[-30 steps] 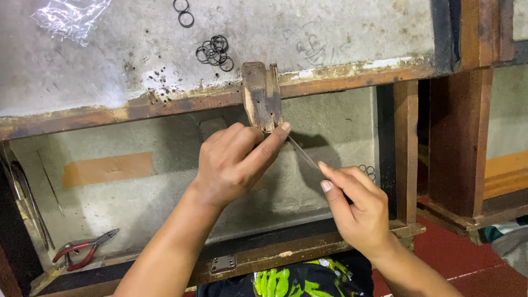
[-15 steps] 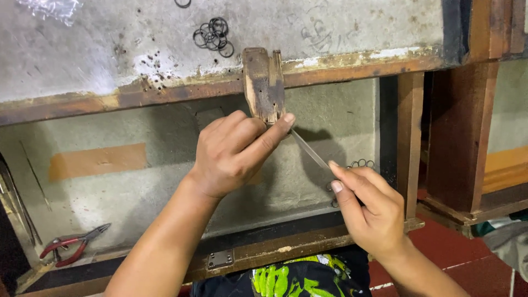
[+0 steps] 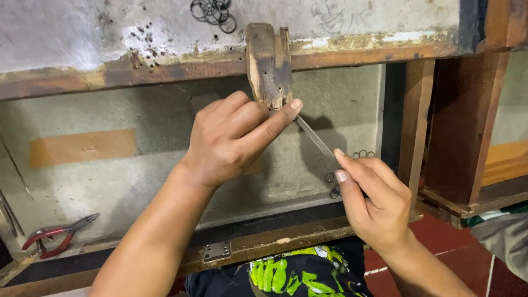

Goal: Filing the edges of small metal rings using a needle file on a jeweler's bench pin.

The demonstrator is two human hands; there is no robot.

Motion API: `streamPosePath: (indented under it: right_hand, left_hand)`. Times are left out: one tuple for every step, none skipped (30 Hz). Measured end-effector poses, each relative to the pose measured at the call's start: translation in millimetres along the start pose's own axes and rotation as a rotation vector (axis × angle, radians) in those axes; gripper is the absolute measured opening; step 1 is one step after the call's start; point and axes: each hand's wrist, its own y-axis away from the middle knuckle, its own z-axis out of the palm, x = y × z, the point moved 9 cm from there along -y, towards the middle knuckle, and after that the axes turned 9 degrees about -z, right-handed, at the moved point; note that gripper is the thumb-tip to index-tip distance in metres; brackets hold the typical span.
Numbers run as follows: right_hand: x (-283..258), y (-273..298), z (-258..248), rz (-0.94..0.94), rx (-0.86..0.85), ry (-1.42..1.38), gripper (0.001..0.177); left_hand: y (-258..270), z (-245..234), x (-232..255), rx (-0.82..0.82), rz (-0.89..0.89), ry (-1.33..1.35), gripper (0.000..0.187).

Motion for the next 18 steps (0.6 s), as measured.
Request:
streamPosePath:
  right_hand:
    - [1, 0, 1, 0.005, -0.005, 0.0, 0.029]
    - [0, -1, 2, -0.011, -0.003, -0.008, 0.029]
    - [-1, -2, 2, -0.027, -0.002, -0.016, 0.029]
    - [0, -4, 4, -0.028, -0.004, -0.017, 0.029]
    - [-3, -6, 4, -0.059, 0.005, 0.033, 0.029]
    - [-6, -6, 4, -0.089, 0.013, 0.084, 0.029]
    - [-6, -11, 5, -0.089, 0.01, 0.083, 0.029]
    - [-5, -15, 6, -0.072, 0.007, 0.073, 0.028]
    - [-4, -19, 6, -0.055, 0.005, 0.062, 0.027]
    - [-2, -17, 5, -0.054, 0.005, 0.063, 0.027]
    - [1, -15, 2, -0.046, 0.033, 0.093, 0.028]
    - [5, -12, 0, -0.039, 0.055, 0.119, 0.03]
    - [2, -12, 0, -0.04, 0.051, 0.117, 0.03]
    - [0, -11, -1, -0.033, 0.055, 0.141, 0.029]
    - [-2, -10, -2, -0.026, 0.059, 0.164, 0.028]
    - [-2, -8, -2, -0.02, 0.057, 0.166, 0.028]
    - [-1, -7, 0, -0.011, 0.041, 0.149, 0.027]
    - [0, -5, 3, -0.002, 0.025, 0.132, 0.026]
  left_hand:
    - [0, -1, 0, -0.002, -0.005, 0.004, 0.027]
    - [-1, -1, 0, -0.016, 0.0, 0.003, 0.026]
    - [-3, -1, 0, -0.03, 0.004, 0.002, 0.027]
    - [-2, -1, -1, -0.03, 0.002, 0.001, 0.027]
    - [-2, 0, 0, -0.04, 0.01, -0.009, 0.029]
    - [-1, 0, 0, -0.049, 0.018, -0.017, 0.031]
    - [-1, 0, 0, -0.049, 0.014, -0.017, 0.031]
    - [-1, -1, 0, -0.044, 0.013, -0.012, 0.03]
    - [-2, -1, 0, -0.038, 0.012, -0.008, 0.03]
    - [-2, 0, 0, -0.038, 0.013, -0.007, 0.03]
    - [-2, 0, -1, -0.025, 0.017, -0.003, 0.029]
    - [-1, -1, -1, -0.013, 0.016, 0.0, 0.027]
    - [-1, -1, -1, -0.014, 0.012, -0.002, 0.027]
    - [-1, -1, -2, -0.019, 0.005, 0.009, 0.028]
    - [-1, 0, -1, -0.024, -0.001, 0.019, 0.03]
    - [-1, 0, -2, -0.027, -0.002, 0.025, 0.03]
    - [-1, 0, -2, -0.024, -0.004, 0.033, 0.028]
    - [0, 0, -2, -0.022, -0.006, 0.041, 0.026]
